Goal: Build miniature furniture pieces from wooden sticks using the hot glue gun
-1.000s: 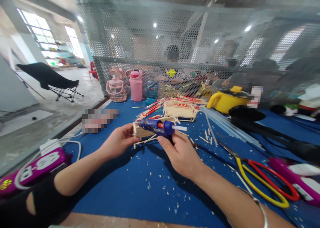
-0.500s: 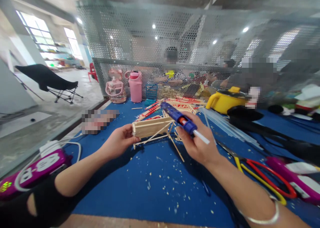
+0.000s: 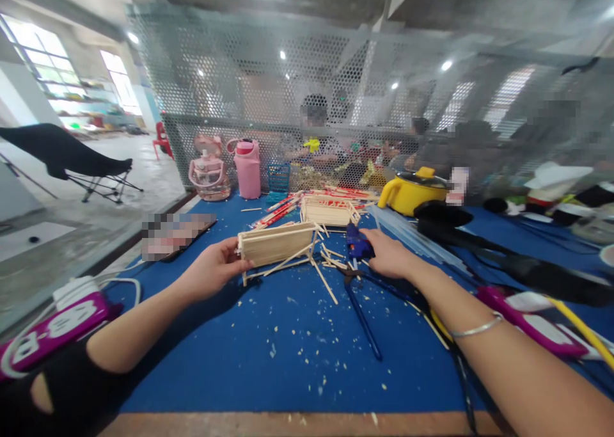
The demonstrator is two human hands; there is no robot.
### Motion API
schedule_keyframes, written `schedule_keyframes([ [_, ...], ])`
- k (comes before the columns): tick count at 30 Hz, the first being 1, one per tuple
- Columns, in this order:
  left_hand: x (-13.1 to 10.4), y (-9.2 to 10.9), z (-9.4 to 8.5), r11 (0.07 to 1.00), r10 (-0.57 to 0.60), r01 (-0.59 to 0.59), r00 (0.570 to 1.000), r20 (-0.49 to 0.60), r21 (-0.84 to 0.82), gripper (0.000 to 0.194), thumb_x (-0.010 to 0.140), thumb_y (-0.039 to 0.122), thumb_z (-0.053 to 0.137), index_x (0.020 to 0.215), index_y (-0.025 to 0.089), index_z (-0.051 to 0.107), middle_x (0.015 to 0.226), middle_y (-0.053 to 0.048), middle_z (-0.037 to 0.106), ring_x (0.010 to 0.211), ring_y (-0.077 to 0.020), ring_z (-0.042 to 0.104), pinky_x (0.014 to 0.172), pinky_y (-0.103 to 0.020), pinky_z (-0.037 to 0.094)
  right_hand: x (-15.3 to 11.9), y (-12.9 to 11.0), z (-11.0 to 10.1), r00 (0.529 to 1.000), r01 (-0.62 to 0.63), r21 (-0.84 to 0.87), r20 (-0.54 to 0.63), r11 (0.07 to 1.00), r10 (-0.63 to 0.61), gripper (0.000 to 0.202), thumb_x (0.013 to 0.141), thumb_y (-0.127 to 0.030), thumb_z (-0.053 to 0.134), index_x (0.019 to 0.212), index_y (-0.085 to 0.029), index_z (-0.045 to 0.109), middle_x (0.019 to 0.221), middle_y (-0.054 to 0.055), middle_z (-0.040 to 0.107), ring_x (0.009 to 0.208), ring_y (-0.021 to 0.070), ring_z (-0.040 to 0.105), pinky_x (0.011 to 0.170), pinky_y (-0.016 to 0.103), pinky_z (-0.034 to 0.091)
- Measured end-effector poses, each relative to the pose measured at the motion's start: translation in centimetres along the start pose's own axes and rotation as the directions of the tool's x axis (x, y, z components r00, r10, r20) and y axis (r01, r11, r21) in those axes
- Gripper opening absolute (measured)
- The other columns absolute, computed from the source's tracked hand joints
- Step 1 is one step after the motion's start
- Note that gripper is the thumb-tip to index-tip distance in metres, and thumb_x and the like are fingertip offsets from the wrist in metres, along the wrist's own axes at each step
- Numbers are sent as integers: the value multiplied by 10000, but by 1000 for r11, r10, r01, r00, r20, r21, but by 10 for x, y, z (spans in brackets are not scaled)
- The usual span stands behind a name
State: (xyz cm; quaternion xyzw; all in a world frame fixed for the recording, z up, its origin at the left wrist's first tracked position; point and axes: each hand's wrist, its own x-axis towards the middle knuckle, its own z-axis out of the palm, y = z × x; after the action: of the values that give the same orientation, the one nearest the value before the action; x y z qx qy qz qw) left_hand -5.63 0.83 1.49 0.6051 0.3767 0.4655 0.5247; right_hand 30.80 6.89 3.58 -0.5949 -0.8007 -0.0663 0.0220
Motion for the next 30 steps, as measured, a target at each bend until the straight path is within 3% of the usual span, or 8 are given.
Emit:
schedule_keyframes([
  [3, 0, 0, 0, 1000, 8, -8, 1000, 6, 8, 472, 667, 173, 697, 1124, 126, 591, 1177, -101, 647, 1080, -240, 594, 992, -395, 405, -9, -30, -27, 975, 45, -55, -215, 997, -56, 629, 655, -123, 527, 1280, -71, 476, 1269, 187, 542, 1135, 309, 530, 910, 384, 431],
  [5, 0, 1, 0, 1000, 3, -3, 1000, 13, 13, 489, 665, 186, 704, 1135, 122, 586, 1178, -104, 646, 1083, -248, 592, 992, -404, 405, -20, -60, -38, 902, 145, -54, -402, 988, -154, 402, 770, -196, 497, 1155, -110, 573, 1129, 148, 625, 1019, 264, 582, 858, 357, 440],
  [8, 0, 2, 1, 1000, -6, 6, 1000, -4, -1, 477, 655, 194, 717, 1111, 124, 595, 1163, -105, 654, 1075, -257, 597, 993, -425, 405, -35, -111, -36, 817, 487, -92, -303, 868, -491, 223, 860, -217, 446, 959, -202, 645, 807, 40, 677, 742, 169, 616, 676, 276, 427],
  [10, 0, 2, 2, 1000, -3, 3, 1000, -15, -16, 466, 651, 189, 720, 1097, 128, 598, 1155, -107, 659, 1075, -262, 598, 1000, -442, 399, -35, -138, -26, 815, 516, -140, -223, 845, -535, 245, 882, -192, 425, 1024, -198, 624, 782, 40, 675, 707, 161, 619, 609, 261, 395],
  [12, 0, 2, 2, 1000, 1, -2, 1000, -15, -21, 478, 646, 185, 724, 1103, 127, 596, 1152, -112, 660, 1075, -266, 599, 1007, -456, 391, -28, -154, -17, 881, 407, -173, -185, 897, -435, 267, 881, -155, 419, 1080, -182, 595, 830, 65, 683, 709, 169, 630, 577, 258, 377],
  [15, 1, 0, 1, 999, 8, -9, 1000, -16, -34, 495, 634, 183, 733, 1106, 125, 598, 1148, -116, 661, 1069, -267, 602, 1010, -460, 388, -12, -162, -11, 947, 281, -185, -103, 942, -303, 243, 865, -103, 410, 990, -164, 610, 862, 89, 687, 713, 185, 644, 561, 257, 379],
  [22, 3, -1, -2, 999, -1, 0, 1000, -18, -35, 470, 634, 184, 729, 1080, 120, 596, 1160, -120, 655, 1077, -270, 599, 999, -458, 396, -7, -159, -8, 929, 358, -108, -60, 927, -365, 239, 874, -132, 407, 998, -190, 603, 973, 77, 682, 845, 200, 642, 647, 261, 424],
  [30, 0, 1, -1, 1000, -5, 5, 1000, -8, 0, 483, 643, 222, 737, 1093, 120, 595, 1169, -117, 651, 1078, -258, 599, 988, -425, 409, 3, -156, 0, 952, 305, -13, -27, 952, -305, 276, 930, -240, 349, 942, -188, 620, 953, 83, 690, 854, 191, 636, 679, 256, 425],
])
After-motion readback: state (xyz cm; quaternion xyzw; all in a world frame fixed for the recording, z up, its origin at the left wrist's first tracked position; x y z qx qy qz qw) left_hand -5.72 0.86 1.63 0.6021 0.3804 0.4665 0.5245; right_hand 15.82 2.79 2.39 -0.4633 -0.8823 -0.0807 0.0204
